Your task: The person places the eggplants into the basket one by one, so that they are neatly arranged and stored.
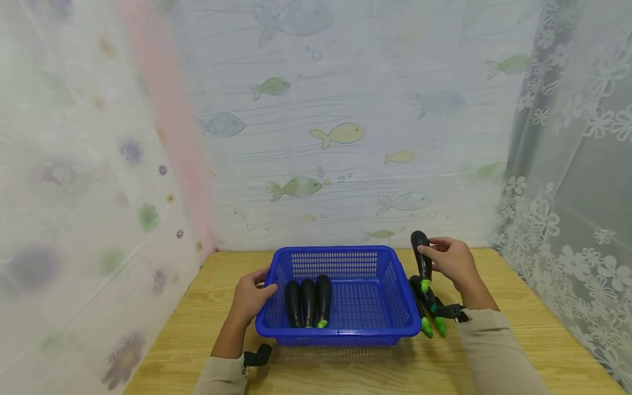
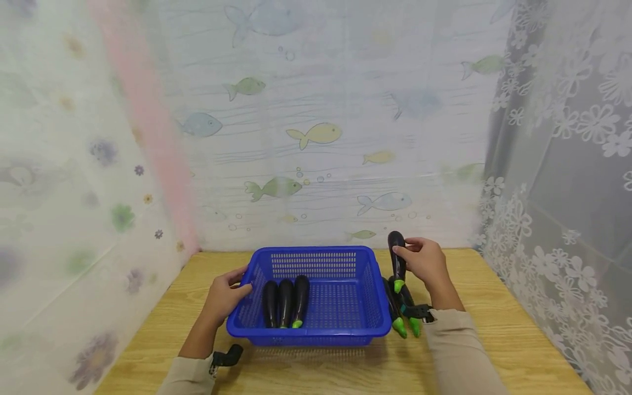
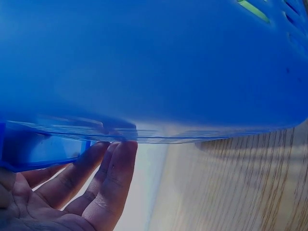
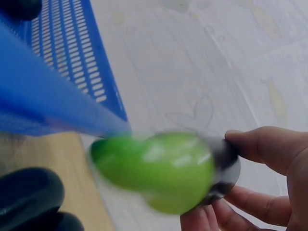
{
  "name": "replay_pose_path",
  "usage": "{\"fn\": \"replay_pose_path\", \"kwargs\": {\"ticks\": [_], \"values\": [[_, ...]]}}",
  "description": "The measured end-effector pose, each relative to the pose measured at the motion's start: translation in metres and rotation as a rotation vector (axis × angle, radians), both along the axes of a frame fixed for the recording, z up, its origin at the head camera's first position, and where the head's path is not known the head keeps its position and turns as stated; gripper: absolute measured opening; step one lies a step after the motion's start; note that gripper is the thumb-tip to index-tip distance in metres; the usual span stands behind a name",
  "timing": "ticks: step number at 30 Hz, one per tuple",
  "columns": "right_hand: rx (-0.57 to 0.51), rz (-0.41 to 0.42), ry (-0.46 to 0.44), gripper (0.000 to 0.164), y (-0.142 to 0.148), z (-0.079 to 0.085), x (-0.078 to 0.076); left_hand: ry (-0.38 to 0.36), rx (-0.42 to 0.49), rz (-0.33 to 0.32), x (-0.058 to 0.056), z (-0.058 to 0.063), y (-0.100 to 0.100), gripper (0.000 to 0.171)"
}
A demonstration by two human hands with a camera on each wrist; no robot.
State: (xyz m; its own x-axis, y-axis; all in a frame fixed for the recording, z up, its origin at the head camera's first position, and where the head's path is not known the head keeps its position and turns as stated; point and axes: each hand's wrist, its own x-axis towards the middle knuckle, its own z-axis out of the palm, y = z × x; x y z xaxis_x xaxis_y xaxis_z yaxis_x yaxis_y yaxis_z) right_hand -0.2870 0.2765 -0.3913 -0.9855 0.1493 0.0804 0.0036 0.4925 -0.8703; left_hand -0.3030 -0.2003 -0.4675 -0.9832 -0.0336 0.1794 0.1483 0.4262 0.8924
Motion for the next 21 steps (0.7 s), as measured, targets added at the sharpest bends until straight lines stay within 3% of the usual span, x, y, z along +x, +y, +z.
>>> {"fn": "replay_pose_path", "kwargs": {"ticks": [8, 21], "values": [[-0.020, 0.029, -0.005, 0.072, -0.021, 0.008, -0.004, -0.006, -0.002, 0.006, -0.001, -0.001, 0.000, 0.060], [-0.023, 0.055, -0.057, 0.065, -0.058, 0.005, -0.012, -0.008, 0.006, -0.006, 0.000, 0.001, 0.000, 0.061]]}}
